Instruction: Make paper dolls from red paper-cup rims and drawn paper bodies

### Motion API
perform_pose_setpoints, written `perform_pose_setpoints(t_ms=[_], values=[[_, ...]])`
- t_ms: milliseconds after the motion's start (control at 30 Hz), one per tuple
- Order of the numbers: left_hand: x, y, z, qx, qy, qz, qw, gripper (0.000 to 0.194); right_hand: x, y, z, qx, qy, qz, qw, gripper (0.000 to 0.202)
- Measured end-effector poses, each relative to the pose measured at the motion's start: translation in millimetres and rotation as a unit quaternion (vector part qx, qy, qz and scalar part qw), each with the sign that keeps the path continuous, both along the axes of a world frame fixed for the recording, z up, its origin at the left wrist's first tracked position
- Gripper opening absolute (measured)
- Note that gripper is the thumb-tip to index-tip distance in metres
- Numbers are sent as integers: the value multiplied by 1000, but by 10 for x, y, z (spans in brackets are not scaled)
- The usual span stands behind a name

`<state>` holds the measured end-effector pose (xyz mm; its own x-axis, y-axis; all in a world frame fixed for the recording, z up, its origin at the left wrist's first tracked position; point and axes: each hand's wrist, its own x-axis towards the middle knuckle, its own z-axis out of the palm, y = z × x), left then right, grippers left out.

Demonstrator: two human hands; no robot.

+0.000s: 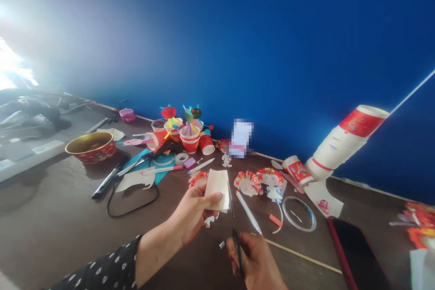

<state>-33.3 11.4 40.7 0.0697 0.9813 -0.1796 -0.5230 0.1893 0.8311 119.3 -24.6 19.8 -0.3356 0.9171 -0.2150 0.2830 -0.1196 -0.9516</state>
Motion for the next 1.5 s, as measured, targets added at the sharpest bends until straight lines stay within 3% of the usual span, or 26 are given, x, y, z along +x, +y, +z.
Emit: perform_pose_setpoints(t_ms=[100, 367, 533, 867, 1500], values=[[32, -23, -13, -4, 1, -11, 1000, 22, 11, 5, 34, 20, -38, 3, 999, 52], [71, -63, -16, -5, 1, -32, 999, 22, 48, 11, -11, 58, -24, 15, 998, 49], [58, -55, -8, -10, -2, -41, 999, 22, 48, 17, -44, 27, -5, -1, 1000, 50], [40, -39, -13, -3, 6, -42, 999, 19, 23, -7, 78, -13, 19, -40, 999, 50], [-11, -12, 29, -8, 18, -55, 998, 16, 152, 46, -11, -12, 9, 2, 1000, 49]])
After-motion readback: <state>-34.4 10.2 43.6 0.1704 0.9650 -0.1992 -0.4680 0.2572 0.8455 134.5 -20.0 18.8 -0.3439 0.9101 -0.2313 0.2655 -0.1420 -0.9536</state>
